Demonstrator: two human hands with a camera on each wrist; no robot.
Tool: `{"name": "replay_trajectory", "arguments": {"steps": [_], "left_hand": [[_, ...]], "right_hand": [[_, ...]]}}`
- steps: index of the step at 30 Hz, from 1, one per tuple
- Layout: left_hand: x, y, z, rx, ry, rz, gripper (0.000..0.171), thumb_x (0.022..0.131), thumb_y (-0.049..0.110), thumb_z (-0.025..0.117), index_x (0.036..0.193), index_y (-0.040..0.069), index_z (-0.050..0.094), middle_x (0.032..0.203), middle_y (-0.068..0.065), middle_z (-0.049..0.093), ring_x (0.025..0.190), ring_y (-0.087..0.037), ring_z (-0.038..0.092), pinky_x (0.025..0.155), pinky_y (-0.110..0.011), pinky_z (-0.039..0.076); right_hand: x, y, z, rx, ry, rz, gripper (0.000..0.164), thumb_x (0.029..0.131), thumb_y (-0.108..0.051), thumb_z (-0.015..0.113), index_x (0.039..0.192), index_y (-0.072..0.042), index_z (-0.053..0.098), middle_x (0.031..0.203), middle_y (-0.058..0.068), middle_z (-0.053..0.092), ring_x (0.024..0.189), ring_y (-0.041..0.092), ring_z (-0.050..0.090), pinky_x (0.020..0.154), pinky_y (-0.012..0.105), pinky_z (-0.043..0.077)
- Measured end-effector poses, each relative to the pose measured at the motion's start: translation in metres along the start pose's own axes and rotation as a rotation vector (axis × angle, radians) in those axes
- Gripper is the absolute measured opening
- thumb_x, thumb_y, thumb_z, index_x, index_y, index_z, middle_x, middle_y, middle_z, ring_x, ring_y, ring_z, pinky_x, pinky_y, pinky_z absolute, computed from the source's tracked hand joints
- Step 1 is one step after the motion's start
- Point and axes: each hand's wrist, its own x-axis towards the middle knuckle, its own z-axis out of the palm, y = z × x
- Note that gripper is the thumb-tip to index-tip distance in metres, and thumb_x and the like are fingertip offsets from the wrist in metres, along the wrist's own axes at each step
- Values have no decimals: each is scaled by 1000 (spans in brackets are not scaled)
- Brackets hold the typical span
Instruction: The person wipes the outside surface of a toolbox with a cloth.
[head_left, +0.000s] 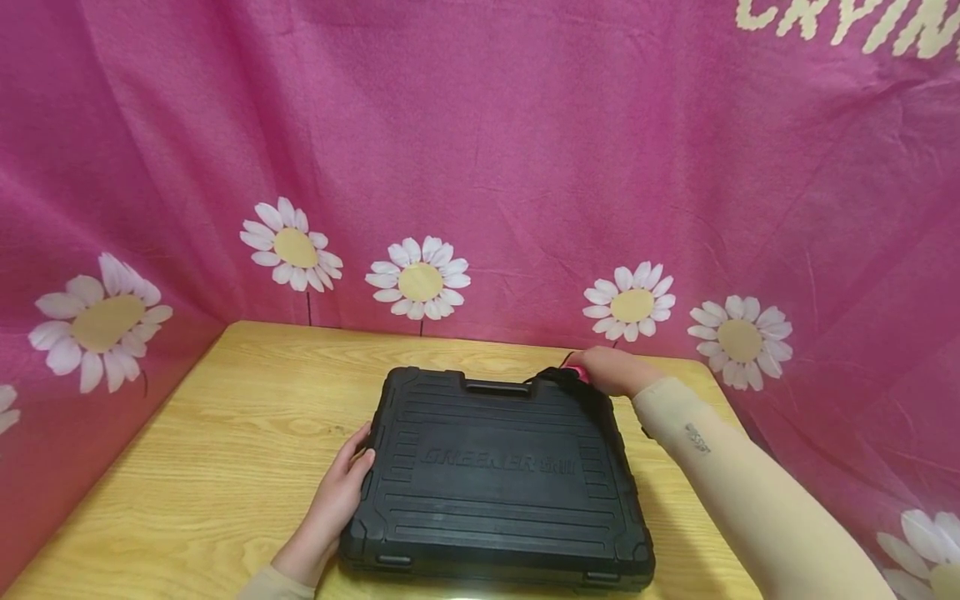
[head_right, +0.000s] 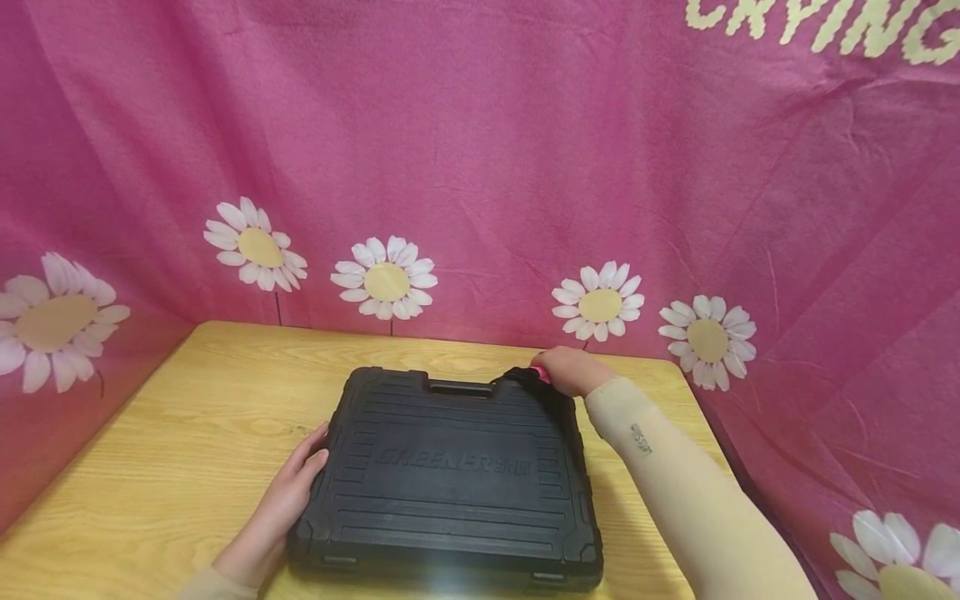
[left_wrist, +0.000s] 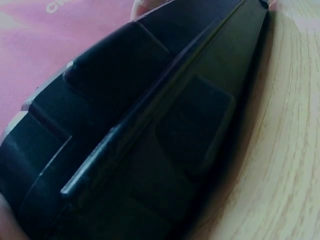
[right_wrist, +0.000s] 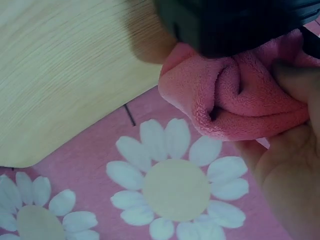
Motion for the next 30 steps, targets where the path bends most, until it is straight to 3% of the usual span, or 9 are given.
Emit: {"name": "replay_trajectory", "arguments": {"steps": [6, 12, 15, 19, 22, 24, 30], "left_hand": [[1, 0, 0, 1, 11, 9, 56, 112, 27, 40, 165, 17, 25, 171, -16, 22, 151, -43, 33, 121, -62, 29], [1, -1, 0, 9, 8, 18, 56, 112, 28, 40, 165, 16, 25, 170, -18, 24, 149, -44, 36, 119, -62, 31], [2, -1, -1, 6, 2, 23, 56, 112, 28, 40, 165, 15, 24, 169, -19, 23, 149, -44, 35, 120, -62, 30], [1, 0, -1, 2, 6, 18, 56, 112, 27, 39, 165, 16, 25, 170, -18, 24, 150, -43, 35, 120, -62, 30], [1, 1, -1, 4, 11, 18, 55, 112, 26, 39, 165, 16, 25, 170, -18, 24, 149, -43, 36, 120, -61, 31], [0, 0, 0, 5, 12, 23, 55, 112, 25, 38, 165, 15, 25, 169, -19, 24, 148, -43, 38, 119, -60, 32], [0, 1, 0, 12, 13, 23, 55, 112, 26, 39, 164, 15, 25, 169, -19, 24, 147, -43, 39, 118, -61, 33]], "right_hand": [[-13, 5, -7, -1, -39, 57, 10, 94, -4, 69, 96, -12, 75, 82, -2, 67, 78, 17, 59, 78, 37, 53], [-25, 10, -8, 51, -59, 127, 15, 98, -3, 64, 97, -14, 73, 81, 1, 65, 76, 15, 58, 73, 32, 50], [-32, 10, -6, 141, -82, 205, 13, 99, -5, 61, 95, -15, 69, 76, 2, 58, 66, 16, 57, 61, 30, 47], [-43, 8, -1, 323, -117, 333, 13, 101, -8, 58, 106, -16, 65, 69, 4, 54, 49, 24, 60, 45, 33, 51], [-51, 4, 6, 384, -83, 369, 24, 101, -2, 54, 117, -17, 63, 66, 10, 58, 44, 29, 63, 43, 41, 54], [-55, 1, 12, 374, -39, 346, 27, 100, 3, 50, 119, -13, 62, 66, 13, 62, 43, 29, 65, 42, 43, 55], [-64, -9, 29, 381, 109, 367, 43, 98, 9, 41, 135, -6, 58, 67, 15, 62, 41, 26, 64, 39, 39, 53]]}}
